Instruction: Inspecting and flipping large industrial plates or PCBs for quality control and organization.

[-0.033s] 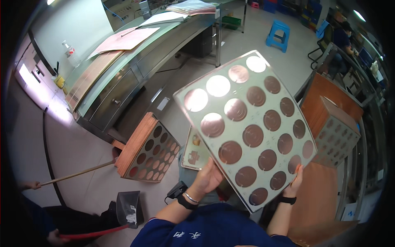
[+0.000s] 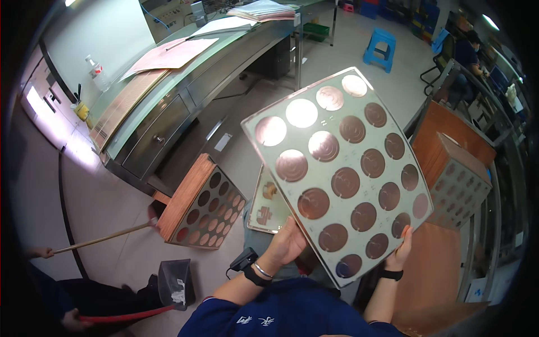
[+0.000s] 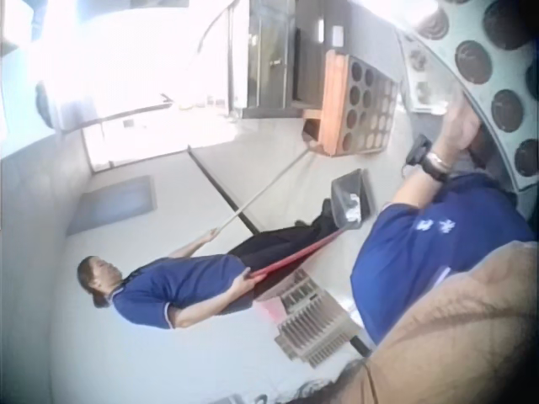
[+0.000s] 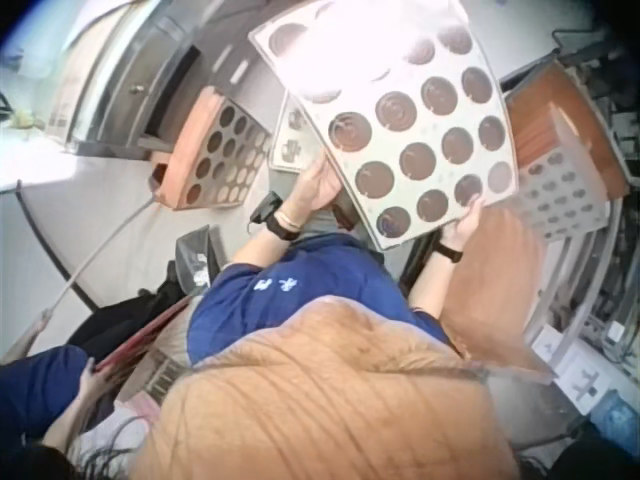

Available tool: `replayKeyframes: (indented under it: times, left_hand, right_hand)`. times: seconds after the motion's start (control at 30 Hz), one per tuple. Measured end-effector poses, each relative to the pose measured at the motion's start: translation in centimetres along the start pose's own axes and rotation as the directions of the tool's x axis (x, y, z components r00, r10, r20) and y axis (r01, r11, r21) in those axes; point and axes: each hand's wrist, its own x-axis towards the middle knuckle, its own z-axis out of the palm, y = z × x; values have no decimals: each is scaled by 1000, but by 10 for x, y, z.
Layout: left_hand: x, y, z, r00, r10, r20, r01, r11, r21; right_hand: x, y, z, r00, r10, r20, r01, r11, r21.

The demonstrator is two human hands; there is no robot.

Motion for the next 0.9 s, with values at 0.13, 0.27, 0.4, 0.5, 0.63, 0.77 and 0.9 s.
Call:
replayKeyframes:
  times: [0.13,0.27,0.4,0.5,0.63,0.77,0.9]
  left_hand:
    - [16,1,-3,989,132,-69,-104,945,309]
    - [25,22,-12,986,145,-84,-107,931,348]
    - [27,32,-9,978,201,-57,-162,905,394]
    - [30,38,-18,981,187,-55,-153,914,377]
    - [35,40,-22,982,182,-58,-144,905,400]
    - [38,41,-22,982,175,-69,-135,910,391]
    - [38,37,-17,970,229,-79,-178,895,408]
  right_hand:
    - [-12,12,-7,996,-65,-56,58,991,-116]
    - [-30,11,3,996,61,-61,-70,985,-158]
    - [-38,14,2,980,198,-17,-199,969,-150]
    - [-38,10,13,953,302,17,-295,941,-167]
    - [-35,10,17,951,309,30,-298,937,-184]
    - [-33,14,12,948,319,8,-311,929,-200]
    - [-33,12,12,931,365,30,-349,910,-223]
